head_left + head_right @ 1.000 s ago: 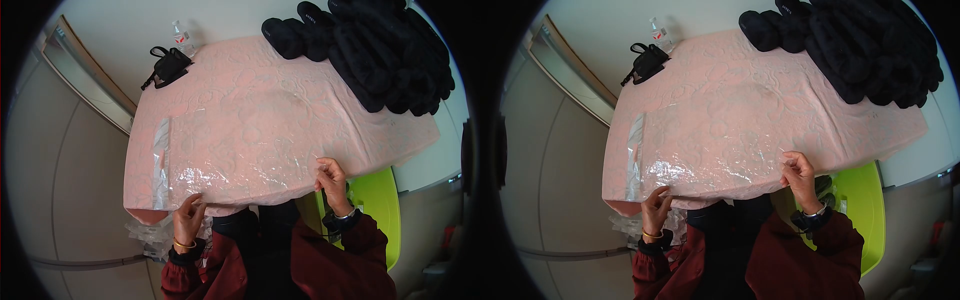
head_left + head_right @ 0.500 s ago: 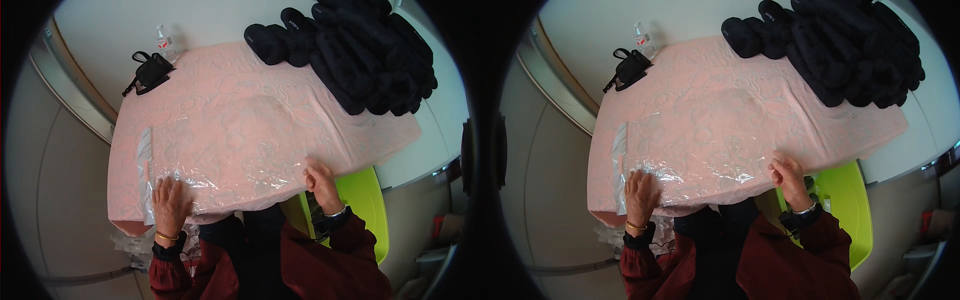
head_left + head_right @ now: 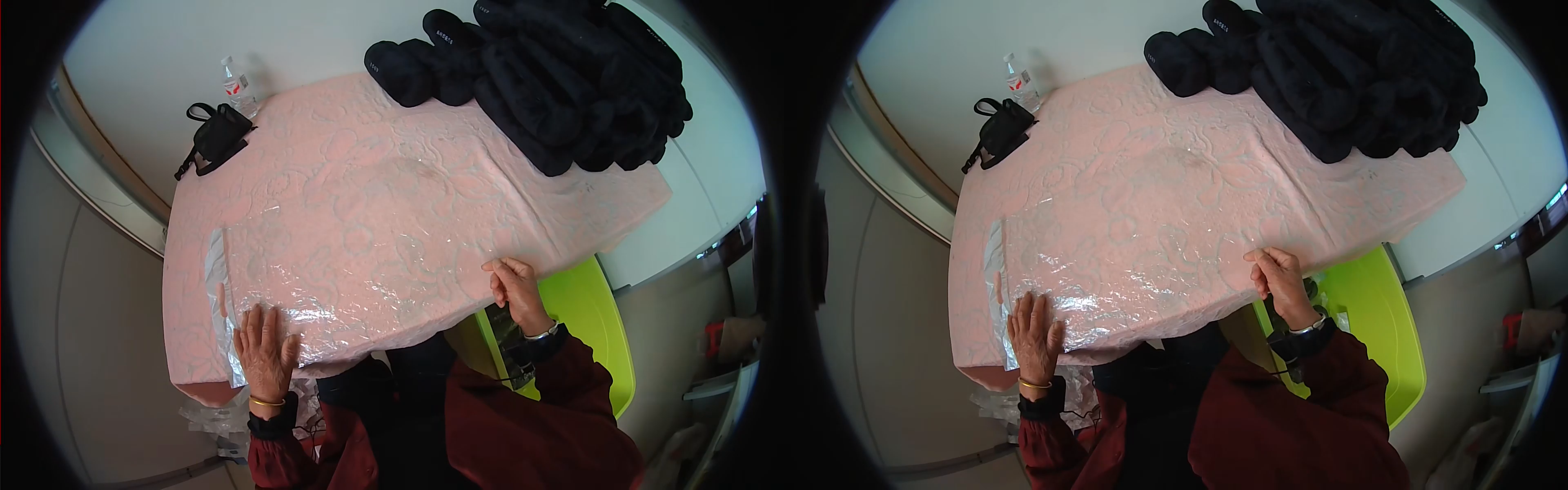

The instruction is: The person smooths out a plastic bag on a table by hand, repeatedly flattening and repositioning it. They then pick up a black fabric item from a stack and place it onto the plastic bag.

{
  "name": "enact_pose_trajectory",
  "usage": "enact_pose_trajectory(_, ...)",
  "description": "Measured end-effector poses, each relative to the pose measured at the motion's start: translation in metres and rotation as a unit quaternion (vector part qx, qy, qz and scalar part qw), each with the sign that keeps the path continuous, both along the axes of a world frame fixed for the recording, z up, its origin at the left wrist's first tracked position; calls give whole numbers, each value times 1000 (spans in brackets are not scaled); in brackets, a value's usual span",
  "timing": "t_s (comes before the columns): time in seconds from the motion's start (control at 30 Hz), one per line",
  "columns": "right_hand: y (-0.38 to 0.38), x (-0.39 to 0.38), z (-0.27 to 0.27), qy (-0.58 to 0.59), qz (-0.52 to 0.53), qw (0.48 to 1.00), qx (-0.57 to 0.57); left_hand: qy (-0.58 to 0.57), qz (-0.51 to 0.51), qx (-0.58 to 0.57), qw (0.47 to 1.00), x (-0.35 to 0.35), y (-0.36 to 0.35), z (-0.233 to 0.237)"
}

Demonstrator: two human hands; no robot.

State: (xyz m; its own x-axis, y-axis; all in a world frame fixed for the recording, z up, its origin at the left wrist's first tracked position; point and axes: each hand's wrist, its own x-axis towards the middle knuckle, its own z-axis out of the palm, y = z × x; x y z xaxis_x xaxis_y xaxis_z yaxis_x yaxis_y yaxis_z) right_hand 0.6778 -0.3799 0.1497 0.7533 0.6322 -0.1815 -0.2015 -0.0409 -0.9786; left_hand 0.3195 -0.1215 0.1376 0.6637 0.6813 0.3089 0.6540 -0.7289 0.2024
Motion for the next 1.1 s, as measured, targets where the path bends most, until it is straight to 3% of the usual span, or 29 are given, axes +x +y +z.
enact_pose_trajectory(0.2, -7, 10, 1, -55, 22, 997, -54, 3, 0, 6, 1000, 0, -1, 0)
enact_pose_trajectory(0.23, -6, 6, 2, -201, -5, 977, -65, 3, -2, 9, 1000, 0, -1, 0)
enact_pose_trajectory(0.3, -3, -3, 11, -479, -63, 871, -84, 4, -4, 13, 1000, -1, 0, 1)
enact_pose_trajectory(0.37, 14, -30, 27, -592, -45, 805, -17, 6, 1, 19, 1000, -1, 0, 1)
enact_pose_trajectory(0.43, 41, -65, 37, -641, 42, 766, 18, 6, -11, 18, 1000, 2, -2, -2)
enact_pose_trajectory(0.6, 97, -149, 42, -599, 190, 772, 93, 9, 4, 11, 1000, 3, -3, 1)
enact_pose_trajectory(0.73, 134, -178, 0, -588, 235, 769, 89, 9, -2, 11, 1000, 1, -3, 1)
enact_pose_trajectory(0.83, 140, -176, -14, -617, 276, 736, -33, 14, 1, 6, 1000, 3, -2, 2)
enact_pose_trajectory(1.0, 114, -130, -19, -623, 269, 733, -54, 28, 8, -1, 1000, 1, -4, 6)
enact_pose_trajectory(1.1, 91, -81, -10, -610, 269, 734, -129, 31, 10, -4, 999, 2, -4, 6)
